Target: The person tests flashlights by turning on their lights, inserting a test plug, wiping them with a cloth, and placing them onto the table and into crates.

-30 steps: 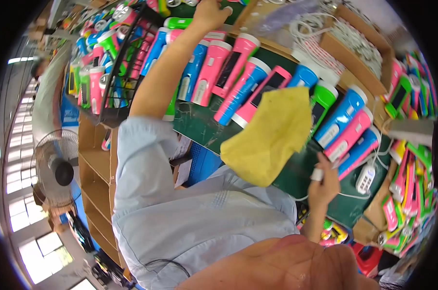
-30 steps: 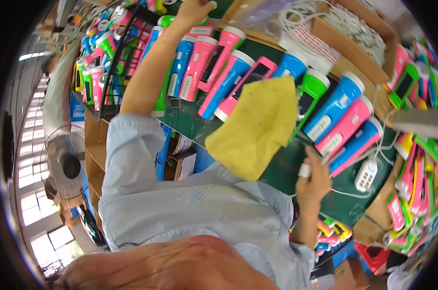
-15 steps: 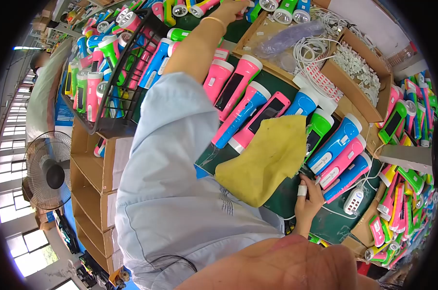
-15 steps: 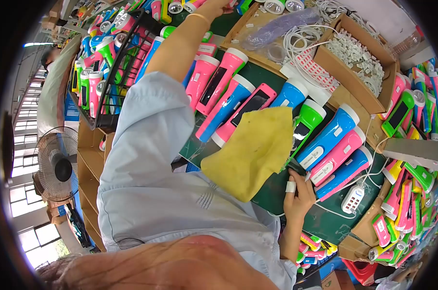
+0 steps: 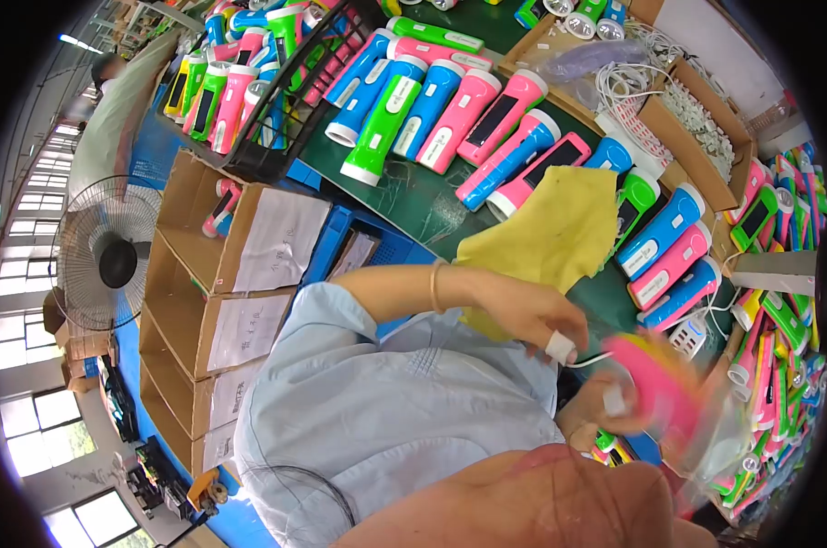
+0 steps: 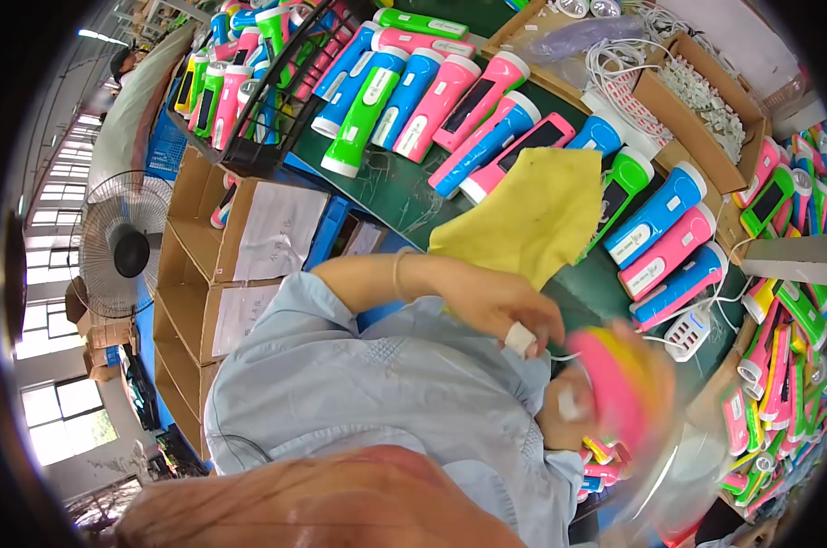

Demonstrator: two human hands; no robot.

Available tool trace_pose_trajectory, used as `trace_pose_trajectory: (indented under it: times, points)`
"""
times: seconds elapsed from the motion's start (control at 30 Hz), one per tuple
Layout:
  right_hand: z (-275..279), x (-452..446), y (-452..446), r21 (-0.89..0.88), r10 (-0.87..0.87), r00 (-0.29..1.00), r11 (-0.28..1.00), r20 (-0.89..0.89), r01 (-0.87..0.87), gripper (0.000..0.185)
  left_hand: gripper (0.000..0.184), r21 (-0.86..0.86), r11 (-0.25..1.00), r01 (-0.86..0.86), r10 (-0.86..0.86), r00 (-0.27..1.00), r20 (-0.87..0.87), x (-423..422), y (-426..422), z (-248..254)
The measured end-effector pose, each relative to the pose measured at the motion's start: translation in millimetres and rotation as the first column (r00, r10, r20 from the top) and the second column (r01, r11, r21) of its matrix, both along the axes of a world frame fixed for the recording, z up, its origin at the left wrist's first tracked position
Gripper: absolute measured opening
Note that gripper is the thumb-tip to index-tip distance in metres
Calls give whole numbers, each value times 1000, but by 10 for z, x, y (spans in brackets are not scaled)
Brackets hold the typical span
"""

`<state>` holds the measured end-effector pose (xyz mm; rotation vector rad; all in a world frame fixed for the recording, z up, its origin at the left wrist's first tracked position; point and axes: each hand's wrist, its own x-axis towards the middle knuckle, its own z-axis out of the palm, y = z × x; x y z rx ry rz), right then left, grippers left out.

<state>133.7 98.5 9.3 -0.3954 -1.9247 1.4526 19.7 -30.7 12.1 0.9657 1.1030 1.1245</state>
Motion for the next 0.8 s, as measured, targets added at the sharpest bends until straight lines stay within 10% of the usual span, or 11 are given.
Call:
trace_pose_trajectory:
  times: [0.07, 0.13, 0.2, 0.33, 0.5, 0.67, 0.8]
  points:
    - [32, 123, 30, 174, 57, 998, 983, 17, -59, 31, 53, 226, 931, -286, 326, 931, -162, 116, -94, -181]
    - [76, 79, -65, -108, 166, 918, 985, 359, -136, 36, 66, 197, 862, -468, 443, 883, 156, 66, -42, -224]
    - [-188, 120, -204, 208, 245, 918, 925, 313, -318, 38, 61, 265, 803, -533, 513, 846, 148, 138, 15, -328]
    - [-393, 206, -237, -188, 324, 940, 935, 106, -301, 32, 33, 25, 655, -755, 673, 598, 435, 101, 126, -258]
    - [-611, 358, 17, -181, 48, 958, 983, 284, 5, 22, 30, -71, 761, -645, 577, 623, 528, -80, 342, -130]
    - [-585, 340, -96, 224, -31, 987, 975, 155, -5, 16, 31, -145, 811, -567, 523, 589, 617, -121, 579, 9]
    - [-635, 360, -44, 225, -15, 989, 974, 148, -18, 25, 30, -200, 830, -520, 515, 578, 633, -194, 612, -20]
